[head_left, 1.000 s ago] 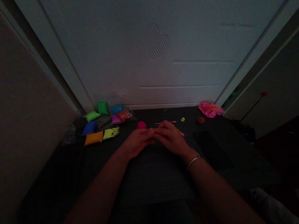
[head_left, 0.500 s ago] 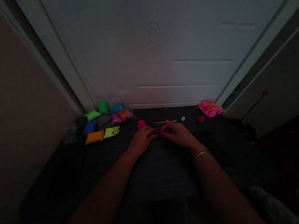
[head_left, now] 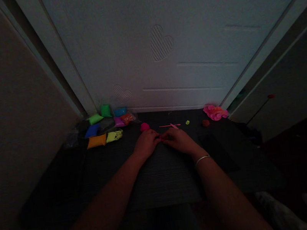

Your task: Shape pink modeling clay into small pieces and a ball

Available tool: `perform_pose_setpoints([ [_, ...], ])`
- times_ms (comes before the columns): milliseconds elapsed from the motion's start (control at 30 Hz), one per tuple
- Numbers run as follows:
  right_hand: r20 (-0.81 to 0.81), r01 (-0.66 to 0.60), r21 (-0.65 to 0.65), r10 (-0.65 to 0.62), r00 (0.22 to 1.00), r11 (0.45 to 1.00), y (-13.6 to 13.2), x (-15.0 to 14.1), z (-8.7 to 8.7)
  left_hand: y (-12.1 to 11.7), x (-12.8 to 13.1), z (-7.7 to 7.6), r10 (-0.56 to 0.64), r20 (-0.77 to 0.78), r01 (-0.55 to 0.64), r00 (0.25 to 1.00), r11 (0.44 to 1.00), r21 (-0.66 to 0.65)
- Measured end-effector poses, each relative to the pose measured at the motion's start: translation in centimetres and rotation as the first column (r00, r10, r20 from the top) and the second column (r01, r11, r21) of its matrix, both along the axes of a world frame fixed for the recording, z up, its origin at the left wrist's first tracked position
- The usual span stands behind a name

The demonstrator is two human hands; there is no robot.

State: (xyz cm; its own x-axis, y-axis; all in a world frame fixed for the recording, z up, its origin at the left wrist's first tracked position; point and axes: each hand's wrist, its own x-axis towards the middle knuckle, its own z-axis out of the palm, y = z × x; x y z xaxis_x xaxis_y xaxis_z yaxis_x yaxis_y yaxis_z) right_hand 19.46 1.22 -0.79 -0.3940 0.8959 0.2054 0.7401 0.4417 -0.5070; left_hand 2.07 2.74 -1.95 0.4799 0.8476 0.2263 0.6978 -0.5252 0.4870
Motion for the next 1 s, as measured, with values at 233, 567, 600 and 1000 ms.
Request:
perform_pose_setpoints([
  [233, -0.017, 0.142, -0.089, -0.144, 0.989, 0.986, -0.19, 0.76, 0.76, 0.12, -0.33, -0.45, 0.016, 0.038, -0.016, 0.999, 1.0, -0.003],
  [567, 0.061, 0.164, -0.154, -0.156, 0.986, 0.974, -0.06, 0.36, 0.71, -0.34, 0.45, 0.08, 0.072, 0.076, -0.07, 0.995, 0.997, -0.04],
  [600, 0.055, 0.162, -0.154, -0.155, 0.986, 0.975, -0.07, 0.38, 0.69, -0.35, 0.43, 0.05, 0.076, 0.086, -0.073, 0.993, 0.996, -0.046],
  [1000, 0.074, 0.059, -0.061, -0.055, 0.996, 0.996, 0.4, 1.03, -0.22, 0.29, 0.35, -0.73, 0.022, 0.07, -0.022, 0.997, 1.0, -0.007],
])
